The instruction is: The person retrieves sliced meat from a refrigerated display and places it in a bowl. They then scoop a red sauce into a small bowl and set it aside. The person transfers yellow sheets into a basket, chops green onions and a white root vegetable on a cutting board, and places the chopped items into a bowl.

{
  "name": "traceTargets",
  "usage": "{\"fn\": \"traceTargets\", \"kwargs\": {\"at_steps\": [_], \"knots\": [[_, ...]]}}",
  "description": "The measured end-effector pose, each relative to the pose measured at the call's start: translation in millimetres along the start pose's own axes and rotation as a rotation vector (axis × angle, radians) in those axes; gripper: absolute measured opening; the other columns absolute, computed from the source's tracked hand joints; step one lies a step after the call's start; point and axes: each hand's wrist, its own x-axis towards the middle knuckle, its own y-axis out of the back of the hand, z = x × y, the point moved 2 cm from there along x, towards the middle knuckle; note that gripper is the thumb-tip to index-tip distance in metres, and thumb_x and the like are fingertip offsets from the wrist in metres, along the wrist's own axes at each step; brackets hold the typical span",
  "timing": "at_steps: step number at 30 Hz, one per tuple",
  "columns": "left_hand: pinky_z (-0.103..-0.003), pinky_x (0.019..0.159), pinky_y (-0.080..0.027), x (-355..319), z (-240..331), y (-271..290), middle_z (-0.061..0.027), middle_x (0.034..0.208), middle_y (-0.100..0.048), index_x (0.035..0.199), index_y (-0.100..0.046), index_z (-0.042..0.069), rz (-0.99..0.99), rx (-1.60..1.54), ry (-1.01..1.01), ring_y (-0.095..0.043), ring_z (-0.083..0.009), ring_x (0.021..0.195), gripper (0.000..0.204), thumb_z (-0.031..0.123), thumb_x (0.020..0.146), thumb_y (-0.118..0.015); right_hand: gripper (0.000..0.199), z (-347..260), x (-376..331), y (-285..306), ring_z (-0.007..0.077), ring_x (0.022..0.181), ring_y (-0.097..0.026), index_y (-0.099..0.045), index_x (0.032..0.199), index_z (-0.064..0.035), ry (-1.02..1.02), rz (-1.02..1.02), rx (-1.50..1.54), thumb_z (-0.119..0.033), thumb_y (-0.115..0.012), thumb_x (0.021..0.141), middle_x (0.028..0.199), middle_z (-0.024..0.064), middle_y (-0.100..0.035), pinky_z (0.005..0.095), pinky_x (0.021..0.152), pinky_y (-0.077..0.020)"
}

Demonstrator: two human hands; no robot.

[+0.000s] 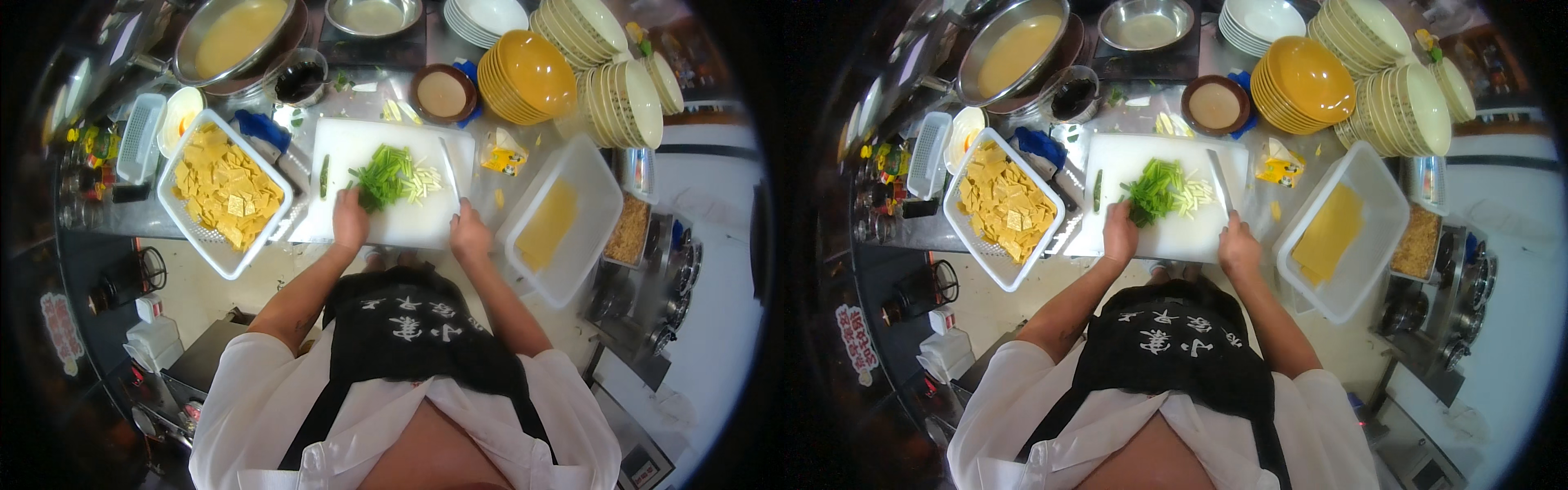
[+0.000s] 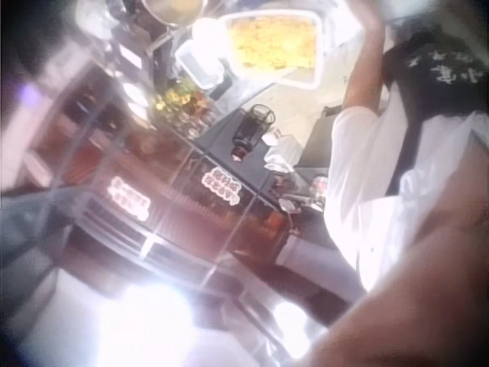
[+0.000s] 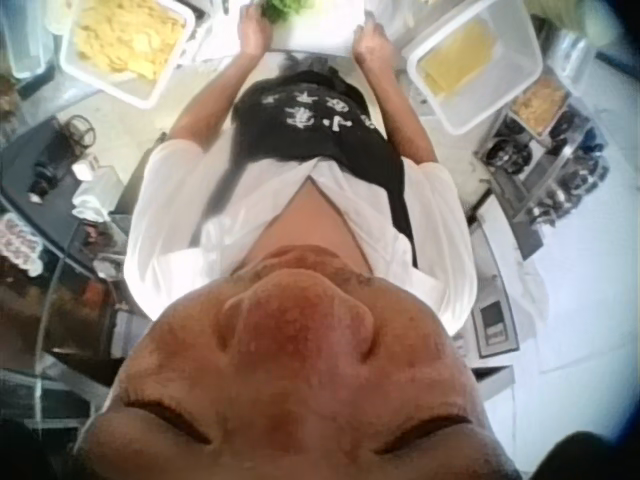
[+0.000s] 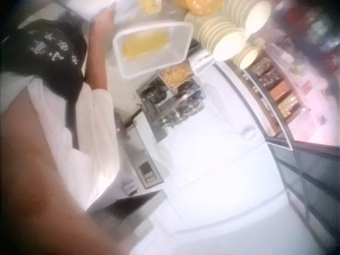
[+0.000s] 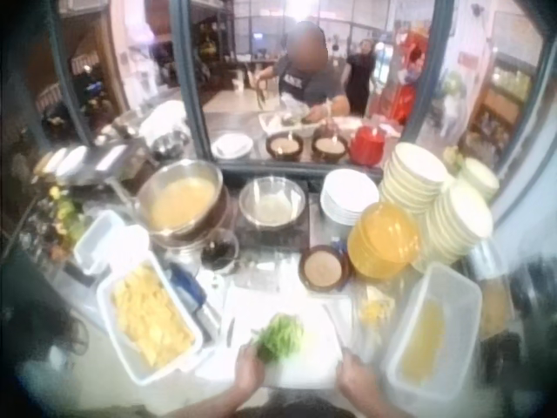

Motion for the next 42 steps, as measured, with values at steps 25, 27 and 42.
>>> {"fn": "traceTargets", "kwargs": {"at_steps": [25, 27, 42], "knots": [[-0.06, 0.119, -0.024, 51, 45, -47, -0.0243, 0.159, -0.033, 0.145, -0.05, 0.006, -0.058, 0.151, -0.299, -0.029, -0.0497, 0.145, 0.072, 0.039, 0.086, -0.074, 0.033, 53, -3, -19, 0.0209, 0.062, -0.064, -0.053, 0.128, -0.0039, -0.377, -0.409, 1.081, -0.018, -0.06, 0.099, 0.087, 0.0106, -0.068, 0.0356, 0.055, -0.0522], [-0.064, 0.117, -0.023, 42, 52, -49, -0.0245, 0.16, -0.032, 0.145, -0.053, 0.009, -0.076, 0.204, -0.347, -0.028, -0.0514, 0.145, 0.076, 0.047, 0.082, -0.076, 0.033, 63, -18, -30, 0.0148, 0.057, -0.058, -0.053, 0.129, -0.0035, -0.384, -0.428, 1.169, -0.016, -0.062, 0.099, 0.084, 0.0073, -0.065, 0.0307, 0.051, -0.0491], [-0.057, 0.118, -0.027, 15, 80, -91, -0.0241, 0.15, -0.041, 0.131, -0.057, 0.003, 0.121, 0.042, -0.151, -0.032, -0.05, 0.141, 0.049, 0.022, 0.088, -0.071, 0.032, 23, -17, -89, 0.0144, 0.047, -0.056, -0.055, 0.12, -0.0019, -0.32, -0.667, 1.204, -0.014, -0.069, 0.095, 0.078, 0.0076, -0.063, 0.0305, 0.041, -0.0457]]}}
